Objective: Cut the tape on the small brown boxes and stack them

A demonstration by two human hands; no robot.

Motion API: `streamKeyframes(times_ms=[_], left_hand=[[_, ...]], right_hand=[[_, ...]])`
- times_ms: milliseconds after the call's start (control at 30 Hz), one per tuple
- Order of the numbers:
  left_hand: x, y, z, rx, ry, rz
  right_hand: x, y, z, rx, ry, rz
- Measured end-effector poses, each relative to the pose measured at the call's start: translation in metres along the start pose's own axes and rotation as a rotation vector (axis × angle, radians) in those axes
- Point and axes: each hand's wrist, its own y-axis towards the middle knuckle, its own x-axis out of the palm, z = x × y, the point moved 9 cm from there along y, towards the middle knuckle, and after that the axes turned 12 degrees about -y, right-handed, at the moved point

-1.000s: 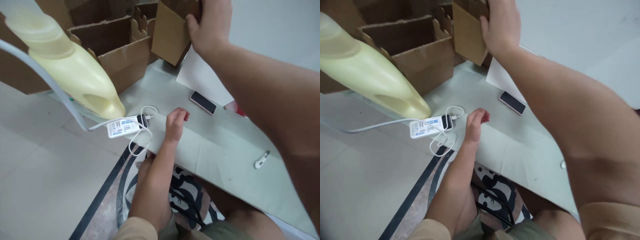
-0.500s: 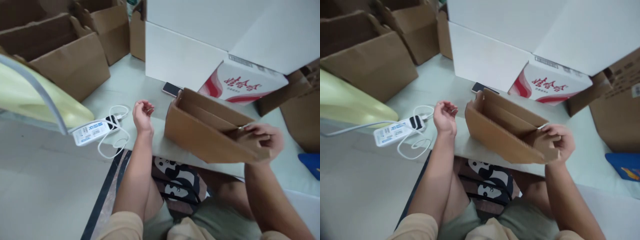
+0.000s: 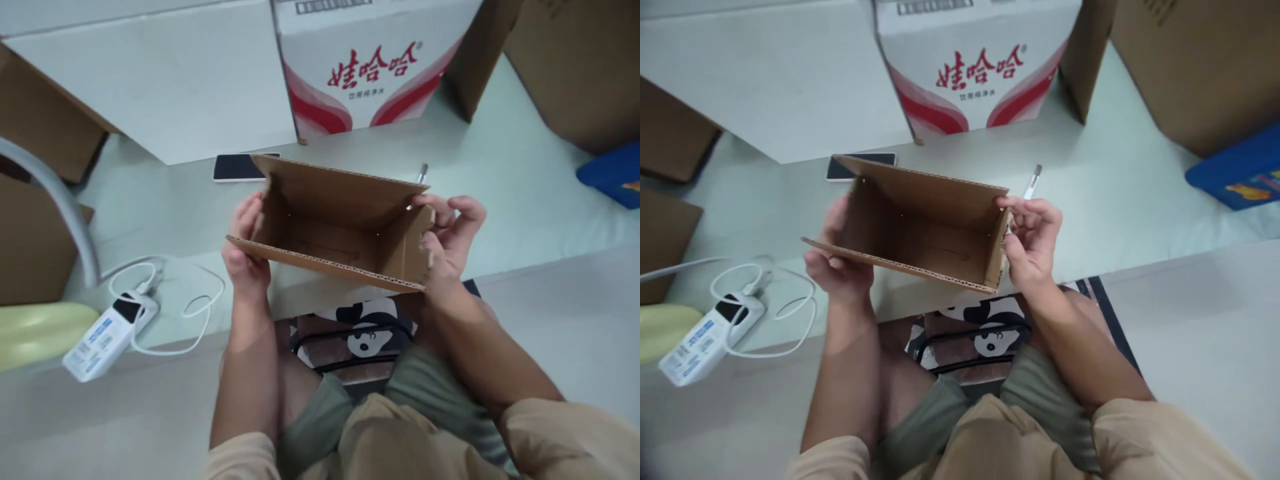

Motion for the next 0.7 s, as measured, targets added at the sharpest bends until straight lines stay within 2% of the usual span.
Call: streamKeyframes(times_ms=[100, 200, 300, 400, 533, 700], left_hand=[[0.018, -0.001, 0.005, 0.058, -0.031, -0.034], [0.023, -0.004, 0.006, 0.053, -0.003, 0.035], [0.024, -0.007, 0.001, -0.016, -0.001, 0.09], [0.025, -0.007, -0.002, -0.073, -0.041, 0.093], [0.024, -0.004, 0.001, -0.06, -0.052, 0.075], [0.025, -0.003, 0.005, -0.041, 0.082, -0.002]], right_hand=[[-0.004, -0.006, 0.0, 0.033, 0.014, 0.021], [-0.005, -0.009, 0.003, 0.086, 0.031, 0.03], [0.008, -0.011, 0.013, 0.19, 0.103, -0.094], [0.015, -0.012, 0.018, 0.239, 0.072, -0.188], [0.01, -0.011, 0.015, 0.187, -0.001, -0.152], [0.009, -0.01, 0.014, 0.177, 0.009, -0.087]])
